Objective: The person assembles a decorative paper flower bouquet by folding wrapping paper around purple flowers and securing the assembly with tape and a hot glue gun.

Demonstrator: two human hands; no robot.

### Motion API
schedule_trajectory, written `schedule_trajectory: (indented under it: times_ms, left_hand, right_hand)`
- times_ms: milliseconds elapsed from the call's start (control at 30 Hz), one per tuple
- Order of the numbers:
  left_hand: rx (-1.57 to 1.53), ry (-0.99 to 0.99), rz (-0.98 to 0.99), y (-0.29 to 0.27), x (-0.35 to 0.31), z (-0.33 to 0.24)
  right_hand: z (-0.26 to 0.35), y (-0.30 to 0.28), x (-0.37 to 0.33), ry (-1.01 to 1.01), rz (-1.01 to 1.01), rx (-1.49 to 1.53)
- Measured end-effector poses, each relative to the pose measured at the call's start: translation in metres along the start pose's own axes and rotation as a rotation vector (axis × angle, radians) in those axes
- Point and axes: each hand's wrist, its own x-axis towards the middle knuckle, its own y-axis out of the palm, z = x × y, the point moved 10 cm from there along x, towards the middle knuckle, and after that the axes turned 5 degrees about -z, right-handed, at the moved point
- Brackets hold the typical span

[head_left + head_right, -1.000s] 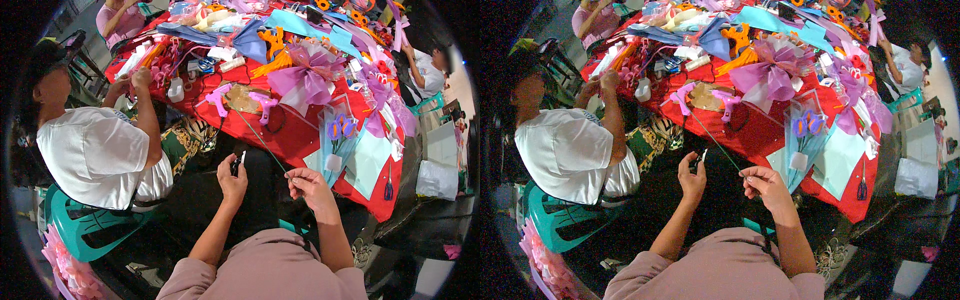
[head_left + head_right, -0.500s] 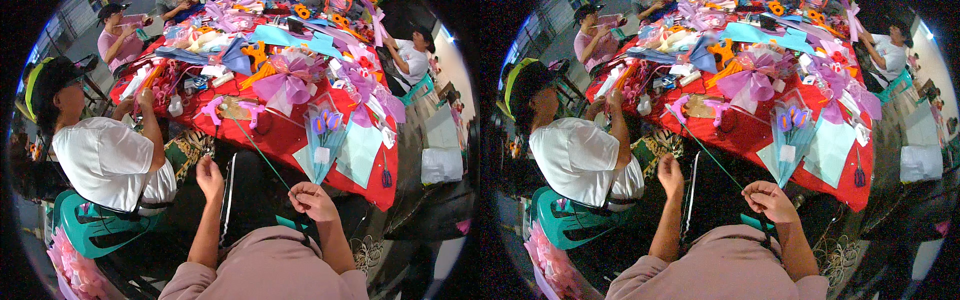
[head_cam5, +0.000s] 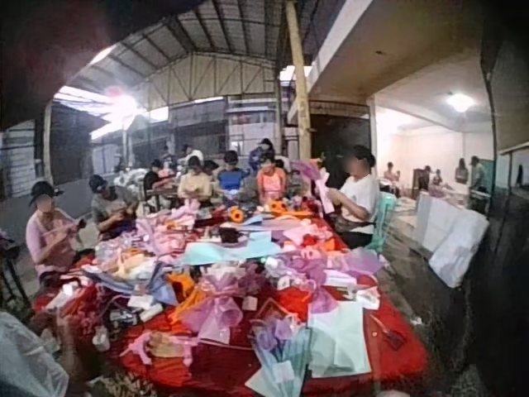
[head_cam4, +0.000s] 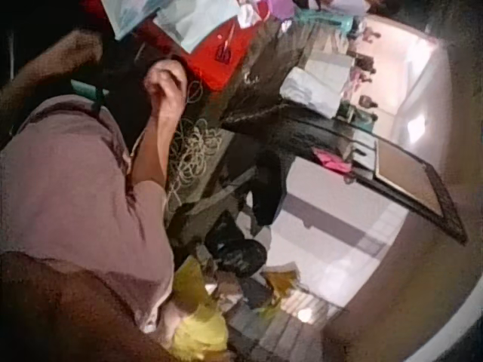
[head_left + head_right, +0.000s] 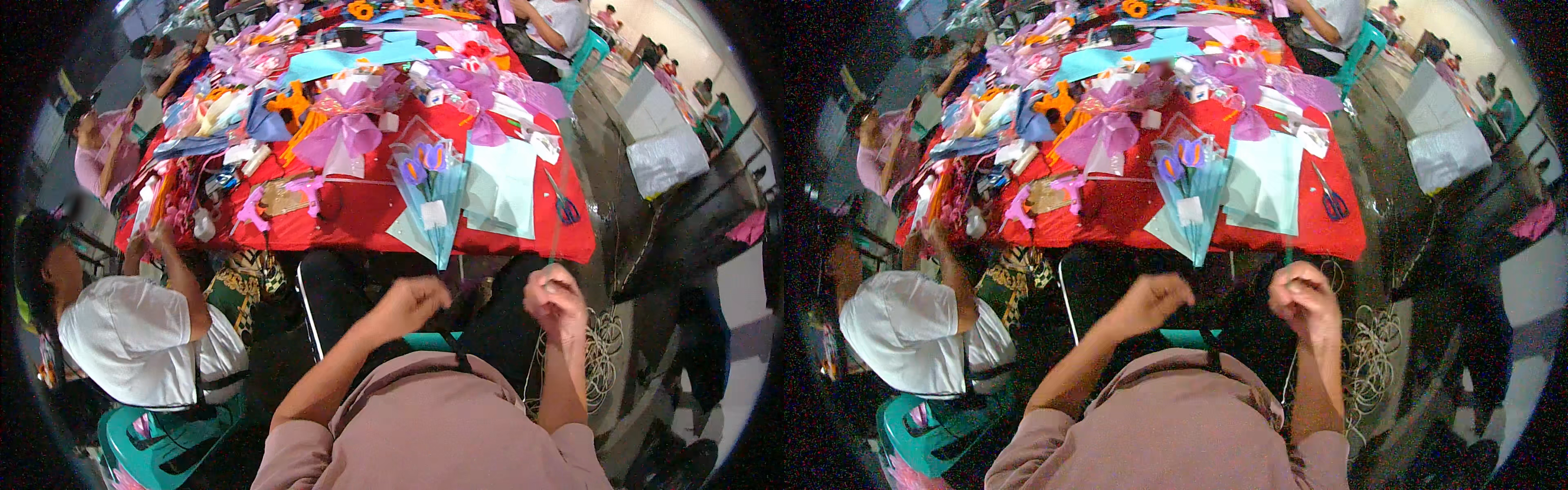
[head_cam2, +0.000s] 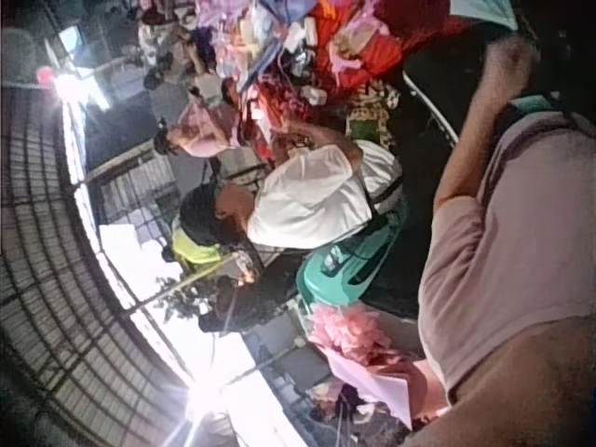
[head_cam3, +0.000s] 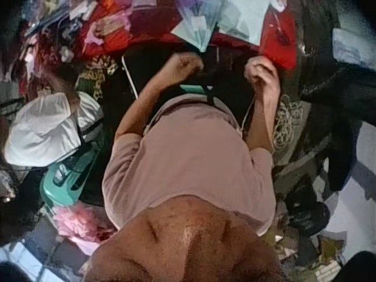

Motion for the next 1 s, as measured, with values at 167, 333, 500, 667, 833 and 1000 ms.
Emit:
schedule_trajectory:
  times_ms: [167, 333, 500, 667, 833, 1000]
  left_hand:
    - [0.781, -0.197, 0.190, 0.019, -0.067, 0.088]
    - [0.602, -0.102, -0.377, -0.032, -0.002, 0.033]
    - [0.790, 0.096, -0.512, -0.026, 0.073, 0.015]
    - [0.984, 0.143, -0.531, -0.010, 0.117, 0.036]
    - [1.135, 0.071, -0.517, 0.003, 0.137, 0.050]
    - [1.169, 0.013, -0.568, 0.002, 0.135, 0.063]
  right_hand:
    - [0.058, -0.105, -0.039, -0.113, -0.231, 0.034]
    - [0.063, -0.183, -0.077, -0.189, -0.364, 0.001]
    - [0.018, -0.203, -0.086, -0.034, -0.483, -0.152]
    - [-0.017, -0.200, -0.078, 0.045, -0.456, -0.038]
    - [-0.028, -0.212, -0.082, 0.008, -0.462, 0.047]
    - [-0.034, -0.220, -0.090, 0.024, -0.498, 0.054]
